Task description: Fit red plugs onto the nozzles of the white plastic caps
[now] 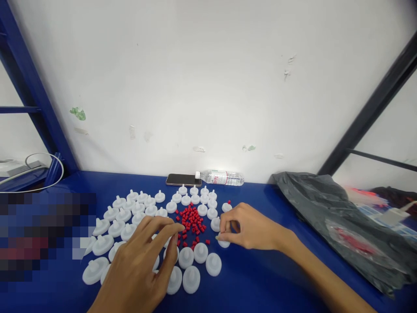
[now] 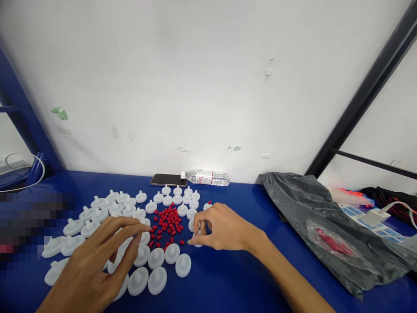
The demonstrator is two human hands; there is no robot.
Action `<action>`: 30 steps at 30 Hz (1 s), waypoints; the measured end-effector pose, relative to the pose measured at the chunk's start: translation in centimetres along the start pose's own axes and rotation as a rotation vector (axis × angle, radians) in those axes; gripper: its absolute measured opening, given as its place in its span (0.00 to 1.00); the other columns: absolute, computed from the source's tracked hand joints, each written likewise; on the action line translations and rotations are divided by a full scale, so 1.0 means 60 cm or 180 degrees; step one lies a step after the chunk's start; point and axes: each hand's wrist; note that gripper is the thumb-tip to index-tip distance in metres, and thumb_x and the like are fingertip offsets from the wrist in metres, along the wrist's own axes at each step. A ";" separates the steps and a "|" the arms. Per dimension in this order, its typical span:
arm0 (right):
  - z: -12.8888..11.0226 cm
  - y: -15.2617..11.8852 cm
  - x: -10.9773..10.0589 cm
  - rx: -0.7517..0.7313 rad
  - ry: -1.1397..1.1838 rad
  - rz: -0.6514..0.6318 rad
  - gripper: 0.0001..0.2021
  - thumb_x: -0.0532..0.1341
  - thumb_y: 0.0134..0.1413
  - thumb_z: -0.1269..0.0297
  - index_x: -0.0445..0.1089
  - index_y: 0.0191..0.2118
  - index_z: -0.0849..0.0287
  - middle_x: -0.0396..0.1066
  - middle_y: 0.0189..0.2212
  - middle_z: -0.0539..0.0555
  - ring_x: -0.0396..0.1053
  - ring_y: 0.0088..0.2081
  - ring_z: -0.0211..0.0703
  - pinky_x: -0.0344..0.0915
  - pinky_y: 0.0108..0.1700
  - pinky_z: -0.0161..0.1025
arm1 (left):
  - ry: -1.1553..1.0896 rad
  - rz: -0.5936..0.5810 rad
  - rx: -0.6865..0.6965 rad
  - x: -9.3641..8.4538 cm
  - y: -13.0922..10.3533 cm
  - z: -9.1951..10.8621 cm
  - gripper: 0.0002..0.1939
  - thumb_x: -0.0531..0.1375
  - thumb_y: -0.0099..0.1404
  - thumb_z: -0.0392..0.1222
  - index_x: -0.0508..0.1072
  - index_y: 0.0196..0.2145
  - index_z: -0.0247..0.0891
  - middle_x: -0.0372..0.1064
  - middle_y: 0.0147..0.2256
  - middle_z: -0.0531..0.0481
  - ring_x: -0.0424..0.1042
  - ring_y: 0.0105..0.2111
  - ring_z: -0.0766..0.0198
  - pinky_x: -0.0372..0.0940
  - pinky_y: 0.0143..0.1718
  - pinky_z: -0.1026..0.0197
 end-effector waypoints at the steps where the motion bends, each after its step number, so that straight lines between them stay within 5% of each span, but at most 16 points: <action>1: -0.002 0.000 0.002 0.0009 0.0046 0.0019 0.08 0.70 0.58 0.59 0.77 0.32 0.57 0.72 0.21 0.44 0.65 0.22 0.31 0.56 0.26 0.31 | 0.0016 0.0005 0.0024 -0.001 0.001 0.000 0.12 0.53 0.74 0.35 0.71 0.52 0.42 0.70 0.44 0.48 0.71 0.45 0.63 0.70 0.37 0.65; 5: -0.012 0.001 0.014 0.0026 0.0600 0.0466 0.10 0.72 0.56 0.57 0.80 0.31 0.57 0.72 0.20 0.47 0.63 0.21 0.32 0.56 0.25 0.31 | 0.0071 0.0113 0.0164 0.000 -0.003 0.009 0.13 0.57 0.73 0.39 0.72 0.54 0.42 0.75 0.45 0.47 0.74 0.47 0.60 0.73 0.47 0.59; 9: -0.043 -0.005 0.048 -0.0240 0.1418 0.0869 0.10 0.75 0.51 0.56 0.82 0.30 0.56 0.77 0.21 0.49 0.64 0.21 0.33 0.57 0.23 0.32 | 0.0149 0.0018 0.0238 0.007 -0.015 0.029 0.24 0.60 0.71 0.56 0.69 0.60 0.47 0.78 0.52 0.50 0.78 0.50 0.58 0.76 0.45 0.61; 14: -0.061 -0.004 0.067 -0.0312 0.1983 0.0710 0.12 0.70 0.58 0.52 0.81 0.41 0.54 0.80 0.27 0.50 0.73 0.24 0.37 0.66 0.27 0.34 | -0.0176 0.0008 0.0218 0.006 -0.011 0.034 0.14 0.58 0.75 0.49 0.71 0.55 0.47 0.81 0.45 0.53 0.81 0.44 0.65 0.76 0.43 0.68; 17: -0.047 0.006 0.056 -0.0062 0.1268 0.0680 0.12 0.61 0.68 0.54 0.79 0.47 0.51 0.81 0.32 0.49 0.75 0.25 0.38 0.68 0.30 0.35 | 0.0135 0.0206 0.0157 -0.001 -0.002 0.017 0.15 0.57 0.75 0.50 0.72 0.55 0.45 0.78 0.47 0.49 0.81 0.45 0.63 0.76 0.44 0.65; 21: -0.024 0.016 0.054 0.0177 -0.0172 0.0578 0.06 0.66 0.63 0.59 0.81 0.39 0.51 0.82 0.37 0.49 0.77 0.34 0.43 0.65 0.36 0.38 | 0.0323 0.0256 0.0092 -0.005 0.003 -0.005 0.15 0.56 0.76 0.50 0.71 0.56 0.44 0.76 0.47 0.48 0.80 0.45 0.62 0.76 0.42 0.63; 30: -0.013 0.016 0.070 -0.0071 -0.0454 0.0220 0.05 0.65 0.65 0.63 0.79 0.38 0.52 0.81 0.38 0.47 0.77 0.38 0.43 0.64 0.39 0.37 | 0.0426 0.0165 0.0207 0.006 0.001 -0.007 0.14 0.56 0.76 0.46 0.71 0.55 0.42 0.77 0.47 0.45 0.79 0.46 0.58 0.77 0.40 0.58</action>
Point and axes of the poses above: each hand's wrist, its own y-axis towards the middle knuckle, its own x-axis out of the palm, z = x × y
